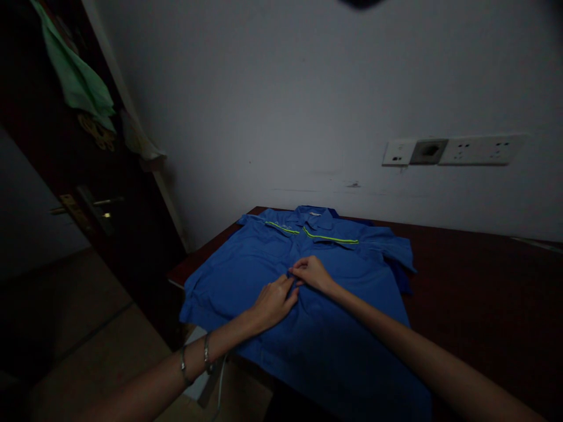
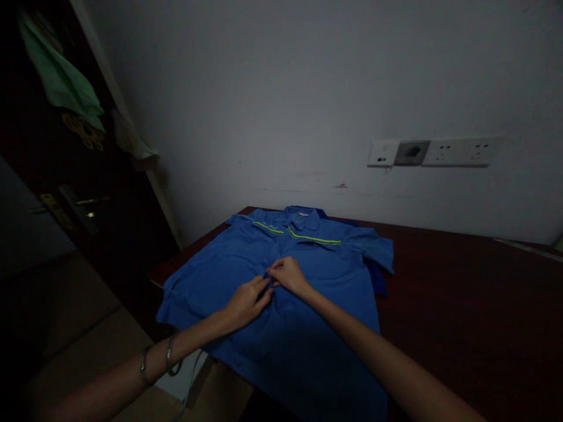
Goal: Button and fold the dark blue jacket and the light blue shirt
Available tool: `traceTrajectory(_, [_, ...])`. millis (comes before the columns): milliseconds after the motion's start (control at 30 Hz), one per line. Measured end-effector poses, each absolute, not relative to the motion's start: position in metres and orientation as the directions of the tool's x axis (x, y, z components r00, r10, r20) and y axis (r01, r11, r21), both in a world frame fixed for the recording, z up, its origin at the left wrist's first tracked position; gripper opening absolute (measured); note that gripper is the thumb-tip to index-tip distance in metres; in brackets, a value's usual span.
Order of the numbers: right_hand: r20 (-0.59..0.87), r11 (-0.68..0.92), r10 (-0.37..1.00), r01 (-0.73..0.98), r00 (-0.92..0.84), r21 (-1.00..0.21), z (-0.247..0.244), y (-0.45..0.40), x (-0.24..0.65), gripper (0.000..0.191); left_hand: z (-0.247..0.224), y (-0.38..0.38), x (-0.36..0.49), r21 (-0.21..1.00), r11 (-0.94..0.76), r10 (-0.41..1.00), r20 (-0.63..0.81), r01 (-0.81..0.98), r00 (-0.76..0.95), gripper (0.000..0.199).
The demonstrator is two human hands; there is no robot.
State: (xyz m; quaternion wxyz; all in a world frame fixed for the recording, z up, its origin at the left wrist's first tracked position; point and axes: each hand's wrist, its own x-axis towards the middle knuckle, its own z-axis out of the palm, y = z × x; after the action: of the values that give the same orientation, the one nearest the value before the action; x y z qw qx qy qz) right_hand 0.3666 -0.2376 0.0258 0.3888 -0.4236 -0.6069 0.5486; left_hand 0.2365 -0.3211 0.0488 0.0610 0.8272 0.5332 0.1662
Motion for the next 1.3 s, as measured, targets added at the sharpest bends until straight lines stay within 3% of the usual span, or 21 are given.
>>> traceTrajectory(133, [0.0, 0.022, 0.938, 0.061, -0.345, -0.998, 0.024, -0.238, 0.367, 0.009, 0.055, -0.315, 0.23, 0.354, -0.473, 0.879, 0.248, 0.807, 0.407, 0.031])
traceTrajectory(367, [-0.004, 0.012, 0.944, 0.045, -0.329, -0.999, 0.021, -0.237, 0.368, 0.009, 0.054, -0.281, 0.209, 0.47, -0.427, 0.892, 0.362, 0.773, 0.272, 0.018])
traceTrajectory(800, [0.021, 0.032, 0.946, 0.029, -0.324, -0.999, 0.015, -0.235, 0.37, 0.008, 0.055, -0.262, 0.213, 0.397, -0.472, 0.879, 0.279, 0.787, 0.386, 0.018])
traceTrajectory(1167, [0.052, 0.056, 0.945, 0.006, -0.323, -0.998, 0.015, -0.236, 0.369, 0.008, 0.054, -0.255, 0.209, 0.489, -0.418, 0.908, 0.212, 0.765, 0.361, 0.017])
traceTrajectory(1300, [0.088, 0.09, 0.942, -0.01, -0.325, -0.996, 0.012, -0.234, 0.369, 0.007, 0.053, -0.254, 0.21, 0.48, -0.435, 0.9, 0.259, 0.762, 0.351, 0.018])
